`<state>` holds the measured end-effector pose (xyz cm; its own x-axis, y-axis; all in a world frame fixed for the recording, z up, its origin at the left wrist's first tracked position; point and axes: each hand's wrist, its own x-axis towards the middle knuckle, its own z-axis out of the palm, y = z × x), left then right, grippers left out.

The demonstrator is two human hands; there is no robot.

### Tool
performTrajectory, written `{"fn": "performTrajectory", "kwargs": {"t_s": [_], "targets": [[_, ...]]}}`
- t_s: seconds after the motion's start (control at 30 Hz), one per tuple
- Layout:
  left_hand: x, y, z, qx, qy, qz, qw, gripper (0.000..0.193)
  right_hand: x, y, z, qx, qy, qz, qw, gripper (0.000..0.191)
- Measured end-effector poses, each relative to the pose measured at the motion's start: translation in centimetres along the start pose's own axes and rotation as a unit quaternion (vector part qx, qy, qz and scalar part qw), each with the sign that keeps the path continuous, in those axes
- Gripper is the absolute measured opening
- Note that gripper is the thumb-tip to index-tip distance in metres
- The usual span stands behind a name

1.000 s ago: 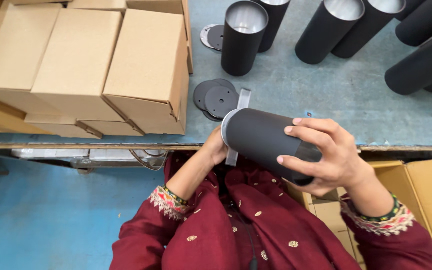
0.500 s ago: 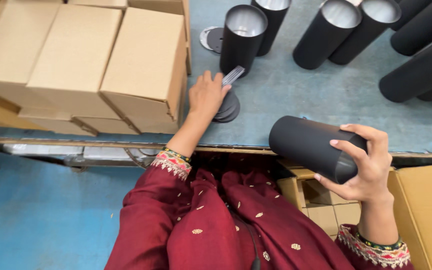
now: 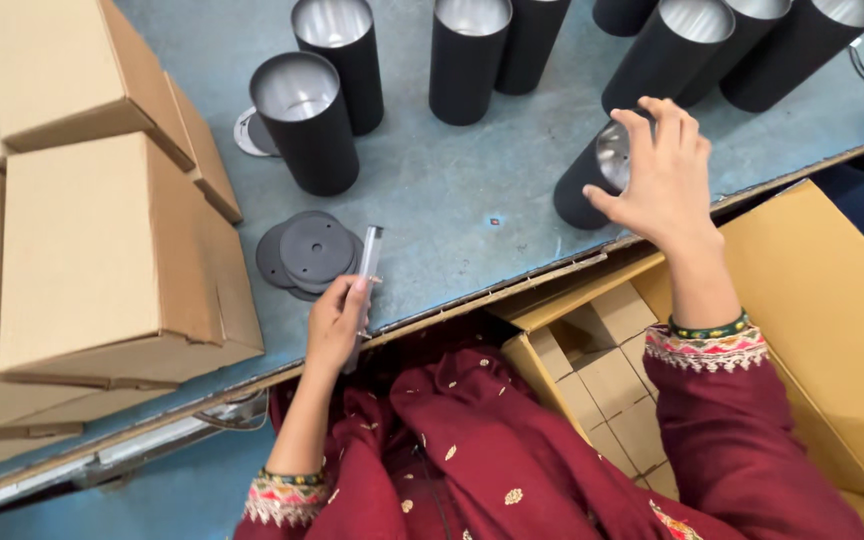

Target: The person repeatedly picks black cylindrical containers, inserts a clear plastic strip into the bottom, and places them on the table. Later, the person opens small cardboard boxes, removes plastic-wrapped items, and places them into the boxes before closing them.

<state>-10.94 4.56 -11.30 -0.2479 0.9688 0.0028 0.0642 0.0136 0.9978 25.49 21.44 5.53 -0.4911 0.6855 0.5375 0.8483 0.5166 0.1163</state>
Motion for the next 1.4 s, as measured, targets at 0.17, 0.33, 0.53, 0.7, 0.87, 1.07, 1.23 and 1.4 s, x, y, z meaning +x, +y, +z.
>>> {"fn": "performTrajectory", "kwargs": {"t_s": [0.17, 0.33, 0.53, 0.7, 0.87, 1.07, 1.23, 1.4], "targets": [[-0.1, -1.6, -0.8, -0.104, 0.026, -0.024, 0.994, 0.033, -1.0, -0.7, 4.3, 0.022, 0.041, 0.043, 0.998, 0.059], [0.2, -1.5, -0.4, -0.078, 0.026, -0.014, 0.996, 0.033, -0.4, 2.2, 9.2, -0.013, 0.108, -0.002, 0.994, 0.021], [0.2, -0.9, 0.5, -0.020, 0.043, 0.012, 0.999, 0.029, 3.3, 8.9, 13.2, -0.055, 0.111, -0.013, 0.992, 0.019], [0.3, -0.7, 0.9, -0.007, 0.045, 0.008, 0.999, 0.028, 4.8, 12.6, 16.4, -0.118, 0.100, -0.001, 0.988, 0.019], [1.0, -0.5, 1.3, -0.005, 0.047, 0.008, 0.999, 0.027, 6.3, 19.1, 19.2, -0.168, 0.090, 0.007, 0.982, 0.018], [1.3, -0.1, 1.3, 0.009, 0.061, 0.021, 0.998, 0.023, 9.4, 22.6, 20.0, -0.229, 0.057, 0.064, 0.970, 0.021], [0.6, -0.1, 0.8, 0.030, 0.069, 0.047, 0.996, 0.020, 13.0, 18.3, 18.4, -0.123, 0.072, 0.133, 0.981, 0.044], [0.2, -0.2, 0.5, 0.026, 0.064, 0.065, 0.995, 0.019, 19.3, 8.9, 15.9, 0.093, 0.119, -0.059, 0.987, 0.054]]}}
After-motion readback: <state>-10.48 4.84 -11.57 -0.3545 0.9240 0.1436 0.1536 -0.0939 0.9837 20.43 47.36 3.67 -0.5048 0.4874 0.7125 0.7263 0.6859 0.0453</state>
